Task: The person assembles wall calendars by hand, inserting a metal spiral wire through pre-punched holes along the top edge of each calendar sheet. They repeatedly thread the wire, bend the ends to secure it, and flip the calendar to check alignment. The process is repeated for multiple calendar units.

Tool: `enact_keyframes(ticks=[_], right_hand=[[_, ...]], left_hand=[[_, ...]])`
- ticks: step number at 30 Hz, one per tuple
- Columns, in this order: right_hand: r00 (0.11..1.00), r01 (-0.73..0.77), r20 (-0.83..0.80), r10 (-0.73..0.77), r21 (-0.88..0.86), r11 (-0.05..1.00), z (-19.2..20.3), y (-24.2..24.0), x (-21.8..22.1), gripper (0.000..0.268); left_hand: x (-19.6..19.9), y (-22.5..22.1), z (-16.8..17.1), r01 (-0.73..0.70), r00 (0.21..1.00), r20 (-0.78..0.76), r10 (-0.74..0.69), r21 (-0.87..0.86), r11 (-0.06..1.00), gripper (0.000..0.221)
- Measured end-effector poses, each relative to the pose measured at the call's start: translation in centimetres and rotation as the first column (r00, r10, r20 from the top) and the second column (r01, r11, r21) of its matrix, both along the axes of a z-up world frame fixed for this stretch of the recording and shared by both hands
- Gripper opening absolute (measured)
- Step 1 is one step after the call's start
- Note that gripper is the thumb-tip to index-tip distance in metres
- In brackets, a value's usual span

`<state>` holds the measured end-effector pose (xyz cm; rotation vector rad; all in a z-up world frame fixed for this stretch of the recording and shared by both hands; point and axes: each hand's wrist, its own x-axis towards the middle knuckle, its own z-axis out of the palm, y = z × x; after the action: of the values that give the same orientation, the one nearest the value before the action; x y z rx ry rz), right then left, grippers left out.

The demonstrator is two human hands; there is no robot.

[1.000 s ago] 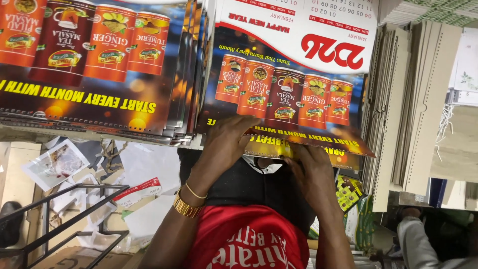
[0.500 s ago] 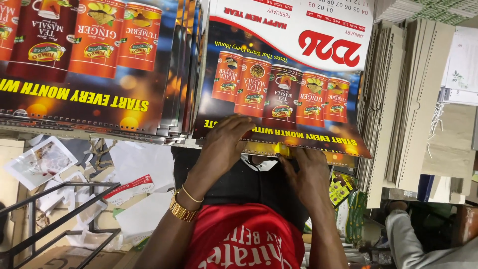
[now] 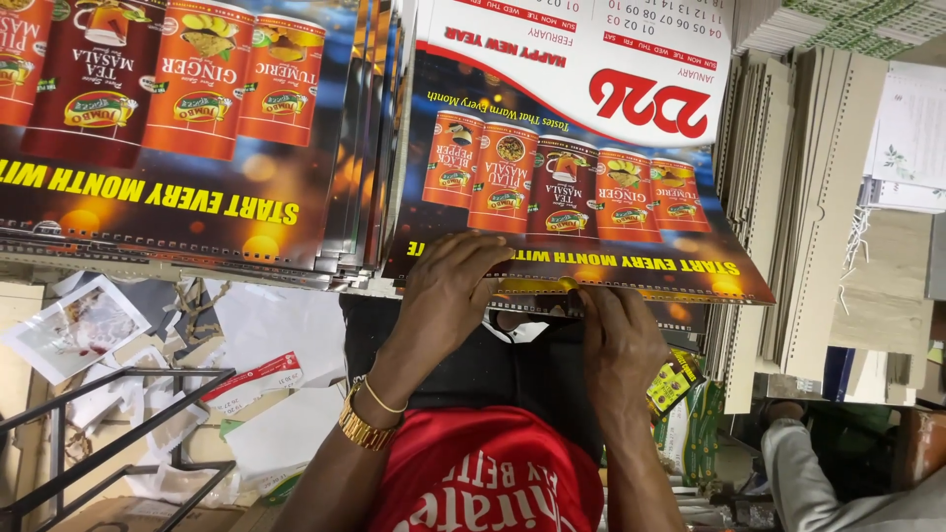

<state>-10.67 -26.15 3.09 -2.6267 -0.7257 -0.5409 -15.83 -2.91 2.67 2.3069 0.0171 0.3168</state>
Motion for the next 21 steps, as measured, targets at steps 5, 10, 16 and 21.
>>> enact_keyframes(ticks=[5, 10, 16, 21], right_hand=[[0.997, -0.05, -0.038, 0.064, 0.281, 0.958, 1.1, 2.1, -1.1, 0.011], [0.983, 0.137, -0.186, -0.006, 0.704, 0.697, 1.1, 2.9, -1.6, 0.045], [0.978, 0.17, -0.107, -0.179, 0.903, 0.395, -1.3, 1.3, 1.2, 0.064], [0.959, 0.271, -0.268, -0.089, 0.963, 0.012, 0.7, 0.5, 2.0, 0.092]], left_hand=[[-0.3, 0.0, -0.5, -0.071, 0.997, -0.031, 0.067, -0.136, 0.988, 0.037], [-0.3, -0.2, 0.8, -0.172, 0.985, -0.05, 0.164, -0.335, 0.927, 0.027], [-0.2, -0.1, 3.2, -0.222, 0.974, -0.07, 0.214, -0.441, 0.87, 0.027], [-0.2, 0.0, 2.7, -0.232, 0.972, -0.113, 0.205, -0.368, 0.9, 0.056]])
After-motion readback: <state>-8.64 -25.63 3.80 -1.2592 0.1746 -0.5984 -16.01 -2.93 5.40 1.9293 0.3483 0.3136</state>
